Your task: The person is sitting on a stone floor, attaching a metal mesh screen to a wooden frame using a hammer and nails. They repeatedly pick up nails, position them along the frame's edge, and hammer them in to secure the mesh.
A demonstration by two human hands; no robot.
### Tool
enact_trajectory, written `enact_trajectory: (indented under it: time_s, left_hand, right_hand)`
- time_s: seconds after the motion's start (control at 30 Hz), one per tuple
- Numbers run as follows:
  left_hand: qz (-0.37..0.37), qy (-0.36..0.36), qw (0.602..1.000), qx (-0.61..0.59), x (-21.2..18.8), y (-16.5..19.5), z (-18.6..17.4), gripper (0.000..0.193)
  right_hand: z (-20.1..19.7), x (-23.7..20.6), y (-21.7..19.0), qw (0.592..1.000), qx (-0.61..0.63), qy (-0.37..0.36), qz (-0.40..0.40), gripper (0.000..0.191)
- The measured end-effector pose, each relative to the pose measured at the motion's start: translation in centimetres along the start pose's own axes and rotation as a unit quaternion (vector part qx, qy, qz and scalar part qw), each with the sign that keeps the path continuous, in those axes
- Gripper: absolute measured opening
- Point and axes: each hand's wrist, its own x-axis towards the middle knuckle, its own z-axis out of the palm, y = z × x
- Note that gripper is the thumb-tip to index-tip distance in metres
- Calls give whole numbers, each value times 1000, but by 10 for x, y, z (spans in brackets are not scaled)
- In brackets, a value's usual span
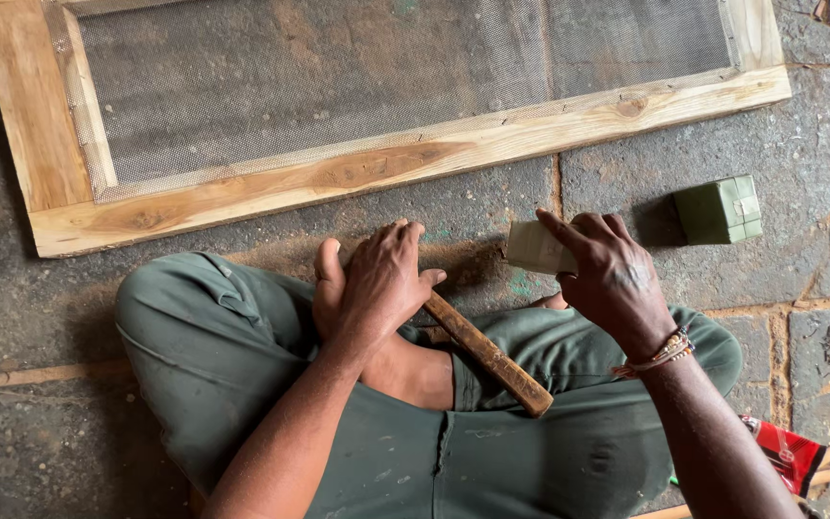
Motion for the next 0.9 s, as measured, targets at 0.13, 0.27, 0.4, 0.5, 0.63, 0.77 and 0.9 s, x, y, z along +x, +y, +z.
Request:
enact_trajectory:
  time_s: [0.13,0.27,0.4,0.5,0.63,0.77,0.9]
  left_hand:
    - [-6,-7,1000,6,1,1,-3,80]
    - [-22,-23,999,5,1,3,-6,77]
    - [-1,10,1000,5,1,2,-8,72]
    - [20,35,999,4,1,2,-8,73]
    - [2,12,1000,-2,1,2,-8,73]
    - [4,16,1000,-3,1,2,-7,70]
    - [4,3,1000,1,3,1,-5,75]
  right_hand:
    - [-4,-4,2,1000,18,1,9,83]
    - [-6,-7,4,999,37,17,16,79]
    - [-7,-8,6,996,84,34,13,79]
    - [-8,-9,8,995,97,34,16,80]
    - [-7,-12,10,993,110,40,22,81]
    - [-3,-15,16,991,116,59,14,83]
    - [2,-18,23,991,115,60,19,84]
